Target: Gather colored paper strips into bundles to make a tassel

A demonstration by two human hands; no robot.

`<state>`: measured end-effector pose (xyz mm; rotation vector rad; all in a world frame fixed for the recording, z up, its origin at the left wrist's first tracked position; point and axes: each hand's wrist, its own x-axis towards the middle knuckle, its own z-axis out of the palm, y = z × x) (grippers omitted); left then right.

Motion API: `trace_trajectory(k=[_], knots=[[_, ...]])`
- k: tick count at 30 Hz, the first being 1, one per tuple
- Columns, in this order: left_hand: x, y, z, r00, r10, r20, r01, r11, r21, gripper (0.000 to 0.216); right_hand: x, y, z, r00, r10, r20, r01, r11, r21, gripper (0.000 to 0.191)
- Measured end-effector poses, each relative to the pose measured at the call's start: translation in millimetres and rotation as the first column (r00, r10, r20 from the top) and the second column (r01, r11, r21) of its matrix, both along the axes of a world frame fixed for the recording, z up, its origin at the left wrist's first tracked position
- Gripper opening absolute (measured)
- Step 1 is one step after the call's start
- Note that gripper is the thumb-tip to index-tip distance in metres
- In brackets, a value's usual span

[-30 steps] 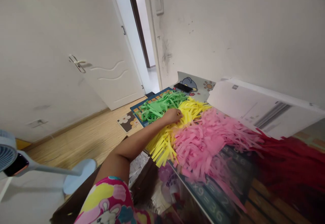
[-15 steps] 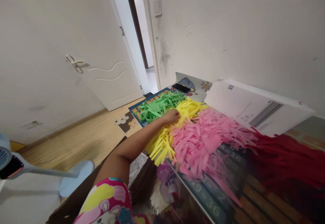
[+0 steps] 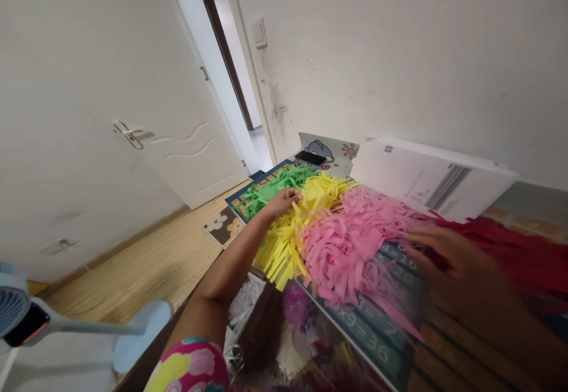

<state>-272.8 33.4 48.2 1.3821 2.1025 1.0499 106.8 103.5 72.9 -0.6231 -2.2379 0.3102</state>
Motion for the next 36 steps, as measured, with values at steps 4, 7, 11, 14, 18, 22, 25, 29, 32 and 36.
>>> trace_trajectory(k=[4,7,11,14,18,22,25,29,32,36], knots=[[5.2,-8.1,8.7,0.99,0.025,-0.141,-0.023,1.0,0.019,0.016,-103.1,4.8,-1.0,0.981,0.189,-0.051,-0.191,0.871,-0.452,0.019],[9.7,-13.3,14.6,0.947,0.121,-0.298,-0.102,0.992,0.076,0.013,-154.3,14.8,-3.6,0.99,0.129,-0.047,-0.125,0.699,-0.704,0.019],[25.6,-14.2,24.8,0.849,0.205,-0.487,-0.132,0.975,0.181,0.022,-179.2,37.0,-19.9,0.998,0.018,-0.054,-0.055,0.587,-0.808,0.015],[42.0,-4.8,29.2,0.809,0.083,-0.581,-0.022,0.994,0.112,0.02,-186.3,45.7,-29.4,0.997,-0.014,-0.078,-0.062,0.476,-0.877,0.01],[54.0,8.6,23.8,0.764,-0.075,-0.641,0.063,0.997,-0.041,0.032,-192.9,45.1,-32.6,0.991,-0.025,-0.129,-0.11,0.378,-0.919,0.009],[45.7,9.4,15.6,0.764,-0.107,-0.637,0.043,0.992,-0.115,0.02,-192.4,44.7,-34.5,0.988,-0.028,-0.154,-0.136,0.334,-0.933,0.008],[32.4,6.7,12.4,0.804,-0.095,-0.588,0.015,0.99,-0.14,0.013,-190.1,45.6,-36.1,0.987,-0.041,-0.157,-0.135,0.334,-0.933,0.005],[18.6,5.0,6.5,0.878,-0.035,-0.477,-0.041,0.988,-0.148,0.01,-190.5,43.4,-36.0,0.986,-0.044,-0.161,-0.135,0.358,-0.924,0.004],[14.2,5.4,-0.6,0.93,-0.005,-0.367,-0.047,0.99,-0.134,0.01,-193.1,41.0,-36.8,0.986,-0.047,-0.162,-0.133,0.379,-0.916,0.004],[11.8,6.9,-9.7,0.985,0.015,-0.173,-0.034,0.993,-0.111,0.012,-196.5,40.5,-41.3,0.987,-0.031,-0.156,-0.132,0.387,-0.913,0.004]])
